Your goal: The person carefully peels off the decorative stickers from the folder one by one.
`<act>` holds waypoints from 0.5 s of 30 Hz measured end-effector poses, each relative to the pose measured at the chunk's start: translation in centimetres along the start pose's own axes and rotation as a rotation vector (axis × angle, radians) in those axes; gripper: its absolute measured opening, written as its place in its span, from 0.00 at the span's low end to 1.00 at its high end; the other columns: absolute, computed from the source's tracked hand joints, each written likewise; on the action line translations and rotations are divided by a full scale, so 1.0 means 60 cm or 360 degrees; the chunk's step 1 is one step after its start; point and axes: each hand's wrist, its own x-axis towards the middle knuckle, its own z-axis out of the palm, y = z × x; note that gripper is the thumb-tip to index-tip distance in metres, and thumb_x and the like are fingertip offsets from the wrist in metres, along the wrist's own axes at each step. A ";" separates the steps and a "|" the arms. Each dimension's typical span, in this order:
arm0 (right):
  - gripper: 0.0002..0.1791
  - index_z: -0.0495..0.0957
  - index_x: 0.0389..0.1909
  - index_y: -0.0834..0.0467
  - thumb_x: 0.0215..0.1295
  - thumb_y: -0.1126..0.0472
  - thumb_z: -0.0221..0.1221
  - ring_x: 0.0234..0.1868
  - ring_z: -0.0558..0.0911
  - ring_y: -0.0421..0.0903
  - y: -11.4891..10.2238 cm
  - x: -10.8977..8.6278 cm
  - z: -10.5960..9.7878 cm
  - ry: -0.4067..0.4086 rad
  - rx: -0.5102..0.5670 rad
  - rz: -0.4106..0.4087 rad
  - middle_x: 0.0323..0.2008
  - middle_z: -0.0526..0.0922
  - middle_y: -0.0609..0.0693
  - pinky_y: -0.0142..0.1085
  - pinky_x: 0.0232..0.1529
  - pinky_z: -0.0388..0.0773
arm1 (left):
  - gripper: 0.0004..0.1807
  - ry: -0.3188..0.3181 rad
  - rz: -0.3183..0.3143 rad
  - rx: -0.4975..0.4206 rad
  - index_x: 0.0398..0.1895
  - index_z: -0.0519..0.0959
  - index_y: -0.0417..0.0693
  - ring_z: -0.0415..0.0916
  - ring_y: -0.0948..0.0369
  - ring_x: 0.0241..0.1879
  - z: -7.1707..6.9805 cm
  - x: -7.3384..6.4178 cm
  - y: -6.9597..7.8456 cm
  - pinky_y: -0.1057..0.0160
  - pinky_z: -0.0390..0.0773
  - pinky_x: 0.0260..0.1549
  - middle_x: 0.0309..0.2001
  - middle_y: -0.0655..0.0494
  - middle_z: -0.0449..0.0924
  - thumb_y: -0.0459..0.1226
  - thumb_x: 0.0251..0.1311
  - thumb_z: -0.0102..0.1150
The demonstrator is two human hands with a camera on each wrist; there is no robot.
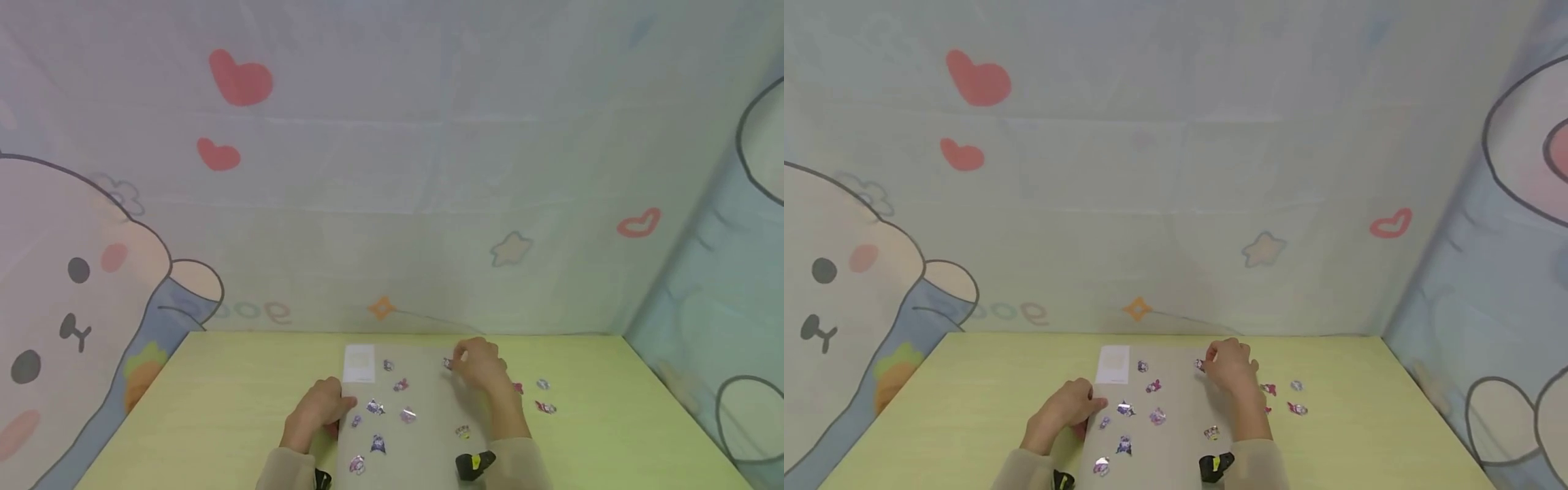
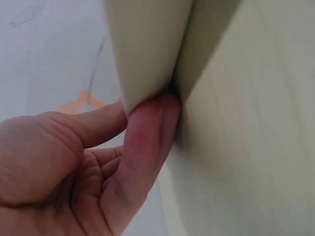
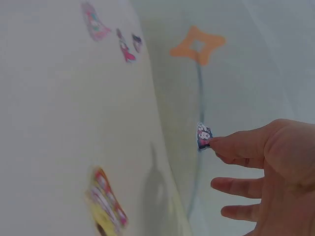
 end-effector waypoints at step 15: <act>0.08 0.76 0.33 0.58 0.66 0.57 0.59 0.55 0.64 0.74 0.063 -0.022 -0.058 -0.0056 -0.0063 0.0082 0.52 0.73 0.68 0.72 0.48 0.60 | 0.13 -0.0022 0.0024 -0.0024 0.29 0.77 0.33 0.77 0.57 0.13 -0.004 -0.007 -0.001 0.62 0.77 0.19 0.17 0.49 0.76 0.37 0.66 0.58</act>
